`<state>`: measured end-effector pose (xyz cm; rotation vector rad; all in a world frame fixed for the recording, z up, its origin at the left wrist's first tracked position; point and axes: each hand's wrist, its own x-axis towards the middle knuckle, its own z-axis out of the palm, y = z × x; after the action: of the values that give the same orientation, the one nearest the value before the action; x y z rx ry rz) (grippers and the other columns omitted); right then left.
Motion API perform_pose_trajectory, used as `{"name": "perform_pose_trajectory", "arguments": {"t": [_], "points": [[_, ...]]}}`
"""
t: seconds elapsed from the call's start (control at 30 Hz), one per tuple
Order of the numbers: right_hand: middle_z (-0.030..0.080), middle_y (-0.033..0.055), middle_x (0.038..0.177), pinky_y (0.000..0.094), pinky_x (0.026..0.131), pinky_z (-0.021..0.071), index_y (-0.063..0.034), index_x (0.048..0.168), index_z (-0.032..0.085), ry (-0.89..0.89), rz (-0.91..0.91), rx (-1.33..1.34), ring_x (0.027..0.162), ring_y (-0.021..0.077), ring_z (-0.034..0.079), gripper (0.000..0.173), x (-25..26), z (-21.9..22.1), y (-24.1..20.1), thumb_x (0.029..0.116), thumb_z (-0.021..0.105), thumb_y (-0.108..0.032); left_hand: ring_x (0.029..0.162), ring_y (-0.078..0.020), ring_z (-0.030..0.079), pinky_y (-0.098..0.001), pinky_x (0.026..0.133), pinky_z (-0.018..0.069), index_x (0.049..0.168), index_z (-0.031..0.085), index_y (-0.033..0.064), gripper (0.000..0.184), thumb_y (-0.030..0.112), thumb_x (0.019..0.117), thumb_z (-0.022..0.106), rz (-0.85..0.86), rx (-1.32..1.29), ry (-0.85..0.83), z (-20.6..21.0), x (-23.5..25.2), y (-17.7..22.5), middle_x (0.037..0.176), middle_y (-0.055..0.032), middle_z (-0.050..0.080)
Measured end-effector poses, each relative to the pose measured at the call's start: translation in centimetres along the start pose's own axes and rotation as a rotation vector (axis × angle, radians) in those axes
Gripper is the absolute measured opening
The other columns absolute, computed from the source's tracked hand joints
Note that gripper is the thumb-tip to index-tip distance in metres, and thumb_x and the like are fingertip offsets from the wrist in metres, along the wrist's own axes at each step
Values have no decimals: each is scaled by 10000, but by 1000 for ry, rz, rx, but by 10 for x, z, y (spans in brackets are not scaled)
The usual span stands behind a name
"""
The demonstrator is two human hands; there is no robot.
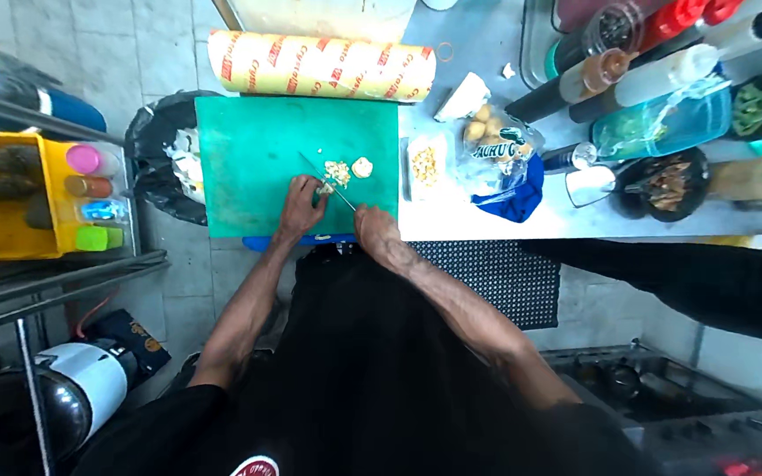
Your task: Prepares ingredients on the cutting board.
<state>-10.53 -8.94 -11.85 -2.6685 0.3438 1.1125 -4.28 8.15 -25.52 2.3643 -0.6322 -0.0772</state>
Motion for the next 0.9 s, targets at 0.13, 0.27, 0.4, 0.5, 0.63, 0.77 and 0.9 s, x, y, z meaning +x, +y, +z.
{"name": "perform_pose_trajectory", "arguments": {"t": [0.13, 0.27, 0.4, 0.5, 0.63, 0.77, 0.9], "points": [[700, 214, 984, 560, 703, 592, -53, 1220, 572, 92, -10, 31, 913, 407, 726, 281, 40, 45, 6, 1089, 422, -252, 1155, -312, 620, -415, 1028, 502, 1057, 700, 39, 193, 195, 996, 603, 18, -6, -25, 6, 5, -1, 1162, -152, 674], [699, 205, 1001, 557, 725, 591, -60, 1207, 591, 122, -45, 47, 941, 400, 720, 305, 53, 38, -2, 1094, 412, -279, 1137, -295, 629, -405, 1008, 513, 1071, 708, 54, 199, 210, 1002, 605, 26, -15, -26, 1, 2, -3, 1155, -140, 676], [690, 208, 1045, 561, 725, 591, -63, 1175, 622, 0, -15, 27, 962, 400, 713, 316, 13, 6, 3, 1086, 446, -311, 1112, -286, 655, -413, 989, 540, 1089, 709, 48, 250, 267, 972, 679, -9, -51, 56, -8, -2, -2, 1149, -145, 689], [693, 224, 1040, 573, 731, 587, -43, 1187, 610, -22, 9, 49, 953, 415, 715, 327, 10, 22, 4, 1091, 428, -297, 1110, -295, 660, -414, 984, 548, 1079, 709, 36, 234, 242, 979, 661, -3, -55, 53, -3, -2, -4, 1135, -161, 685], [700, 208, 994, 557, 721, 591, -65, 1236, 584, 127, -36, 75, 923, 405, 722, 327, 51, 56, -6, 1095, 420, -310, 1124, -293, 653, -402, 988, 538, 982, 708, 34, 150, 159, 968, 628, 30, -20, 24, 5, 2, -7, 1114, -152, 690], [698, 197, 1033, 555, 728, 592, -71, 1209, 598, 62, -26, 51, 962, 394, 716, 251, 37, 23, -8, 1067, 476, -238, 1130, -283, 646, -397, 999, 529, 1034, 713, 38, 180, 195, 975, 647, 39, -41, 23, -1, 1, -3, 1122, -148, 687], [689, 208, 1061, 567, 734, 591, -65, 1187, 618, -35, -2, 92, 969, 400, 712, 288, 10, 16, -8, 1075, 463, -280, 1152, -291, 637, -405, 1014, 521, 1060, 713, 40, 207, 215, 967, 653, -3, -35, 75, -6, -7, -6, 1146, -152, 684]]}}
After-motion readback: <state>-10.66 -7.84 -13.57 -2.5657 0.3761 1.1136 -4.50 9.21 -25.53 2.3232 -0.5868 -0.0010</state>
